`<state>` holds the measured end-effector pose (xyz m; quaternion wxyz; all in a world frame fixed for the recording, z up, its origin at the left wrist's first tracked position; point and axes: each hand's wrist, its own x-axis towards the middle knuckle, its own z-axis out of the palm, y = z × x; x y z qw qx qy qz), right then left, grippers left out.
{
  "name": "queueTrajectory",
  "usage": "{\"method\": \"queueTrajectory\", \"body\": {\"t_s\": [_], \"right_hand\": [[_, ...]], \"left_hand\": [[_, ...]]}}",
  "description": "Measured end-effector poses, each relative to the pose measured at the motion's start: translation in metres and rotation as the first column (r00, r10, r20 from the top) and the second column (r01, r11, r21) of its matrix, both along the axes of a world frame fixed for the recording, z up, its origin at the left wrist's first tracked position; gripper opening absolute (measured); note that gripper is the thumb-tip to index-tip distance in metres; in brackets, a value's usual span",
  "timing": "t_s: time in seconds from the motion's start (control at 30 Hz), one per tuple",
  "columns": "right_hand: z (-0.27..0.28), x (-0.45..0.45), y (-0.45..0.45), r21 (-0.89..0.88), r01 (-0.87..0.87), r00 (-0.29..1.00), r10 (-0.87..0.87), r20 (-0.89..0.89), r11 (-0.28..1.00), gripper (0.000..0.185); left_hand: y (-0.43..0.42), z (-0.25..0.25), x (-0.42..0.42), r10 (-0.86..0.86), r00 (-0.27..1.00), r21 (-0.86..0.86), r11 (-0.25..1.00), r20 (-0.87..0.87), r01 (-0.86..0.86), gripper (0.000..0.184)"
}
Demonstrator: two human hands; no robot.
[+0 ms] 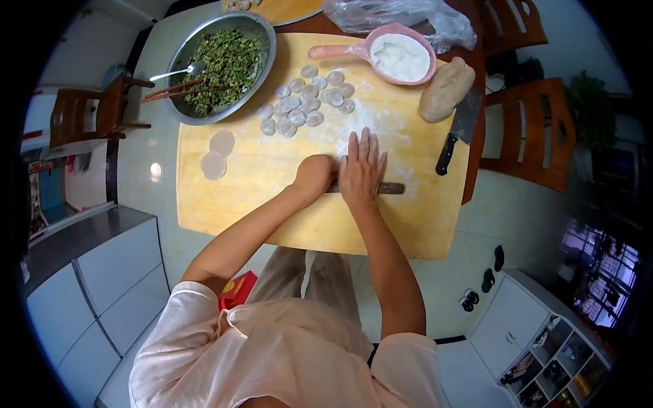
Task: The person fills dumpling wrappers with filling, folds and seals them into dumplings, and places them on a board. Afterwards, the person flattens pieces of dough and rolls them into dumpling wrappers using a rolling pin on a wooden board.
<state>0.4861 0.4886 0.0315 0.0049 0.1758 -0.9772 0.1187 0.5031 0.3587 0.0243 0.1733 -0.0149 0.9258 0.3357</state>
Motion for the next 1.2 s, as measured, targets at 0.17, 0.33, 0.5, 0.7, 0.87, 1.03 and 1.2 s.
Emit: {"method": "queueTrajectory", "body": {"t_s": [0.17,0.33,0.5,0.7,0.87,1.03,1.2], "right_hand": [[0.0,0.071,0.033,0.046,-0.066,0.996,0.063,0.066,0.997,0.057],[0.001,0.019,0.003,-0.006,-0.03,0.998,0.031,0.058,1.0,0.056],[0.0,0.017,0.002,-0.006,-0.027,0.999,0.027,0.041,1.0,0.057],[-0.001,0.062,0.023,0.058,-0.059,0.998,0.058,0.021,0.997,0.056],[-0.004,-0.011,-0.017,0.003,-0.004,1.0,0.004,-0.013,1.0,0.054],[0.003,0.058,0.017,0.062,-0.065,0.997,0.062,0.049,0.996,0.057],[0.001,0.034,0.005,0.068,-0.077,0.997,0.074,0.035,0.995,0.056]], "left_hand": [[-0.014,-0.006,0.023,0.151,0.988,0.221,0.965,-0.029,-0.141,0.003],[-0.011,-0.004,0.028,0.132,0.989,0.148,0.982,-0.063,-0.121,0.01],[-0.009,-0.015,0.018,0.075,0.989,0.09,0.994,-0.13,-0.063,0.012],[-0.021,-0.007,0.037,0.232,0.97,0.3,0.922,0.077,-0.244,0.006],[-0.011,-0.006,0.011,0.06,0.998,-0.043,0.997,-0.002,-0.06,0.008],[-0.023,-0.013,0.032,0.277,0.961,0.308,0.913,0.017,-0.269,0.003],[-0.021,-0.012,0.039,0.235,0.964,0.316,0.911,0.128,-0.264,0.012]]}}
